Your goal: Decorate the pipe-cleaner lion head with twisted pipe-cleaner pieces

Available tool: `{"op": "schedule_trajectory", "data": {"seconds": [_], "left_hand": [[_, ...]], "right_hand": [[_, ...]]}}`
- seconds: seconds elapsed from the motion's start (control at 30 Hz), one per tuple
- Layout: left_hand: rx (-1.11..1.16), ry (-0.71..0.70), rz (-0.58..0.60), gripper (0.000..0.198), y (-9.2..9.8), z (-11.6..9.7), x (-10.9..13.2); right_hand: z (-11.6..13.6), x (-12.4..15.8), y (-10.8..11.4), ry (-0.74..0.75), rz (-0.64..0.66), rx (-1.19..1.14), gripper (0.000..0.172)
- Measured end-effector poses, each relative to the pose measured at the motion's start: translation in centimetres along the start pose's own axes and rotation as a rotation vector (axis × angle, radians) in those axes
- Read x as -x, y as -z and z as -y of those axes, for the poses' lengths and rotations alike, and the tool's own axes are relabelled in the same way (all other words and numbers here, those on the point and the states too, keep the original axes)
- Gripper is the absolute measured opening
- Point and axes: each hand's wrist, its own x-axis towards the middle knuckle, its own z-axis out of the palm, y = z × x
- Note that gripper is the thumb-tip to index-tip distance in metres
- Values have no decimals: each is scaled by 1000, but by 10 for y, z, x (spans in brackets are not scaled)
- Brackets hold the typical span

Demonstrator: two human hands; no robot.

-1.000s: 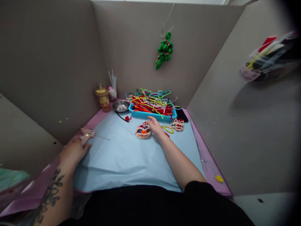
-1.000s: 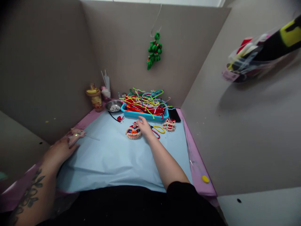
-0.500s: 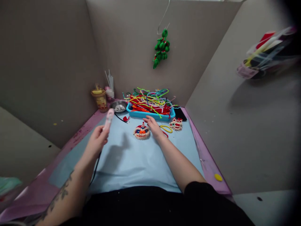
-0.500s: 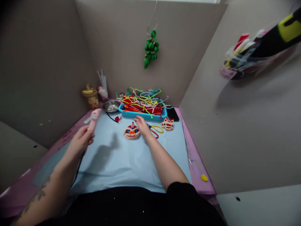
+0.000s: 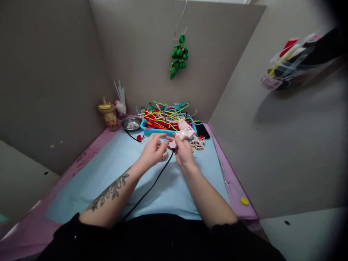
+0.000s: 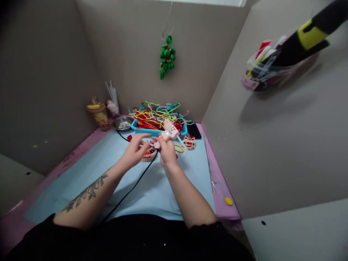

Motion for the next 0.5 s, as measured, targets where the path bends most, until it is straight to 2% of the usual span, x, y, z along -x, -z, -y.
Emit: {"op": "schedule_trajectory", "data": {"seconds": [0.03,0.1,0.17,0.27,0.4,0.5], "left_hand": [[-14,83,-80,29,5,9,-2],[-25,201,-103,30,12,29,-8],[-22,290,-10,33,12,49,-15],[-33,285,80,36,1,71,-22],[-5,252,187,26,-11,82,-29],[119,356,171,25,-10,82,-32]], "right_hand": [[2,-2,4,-39,-16,-1,39],[7,-6,11,-87,-11,34,31],[9,-8,16,-99,30,86,25],[9,-8,20,-69,72,139,29],[2,-8,27,-67,56,201,30],[-4,-10,33,-93,75,276,29]]}}
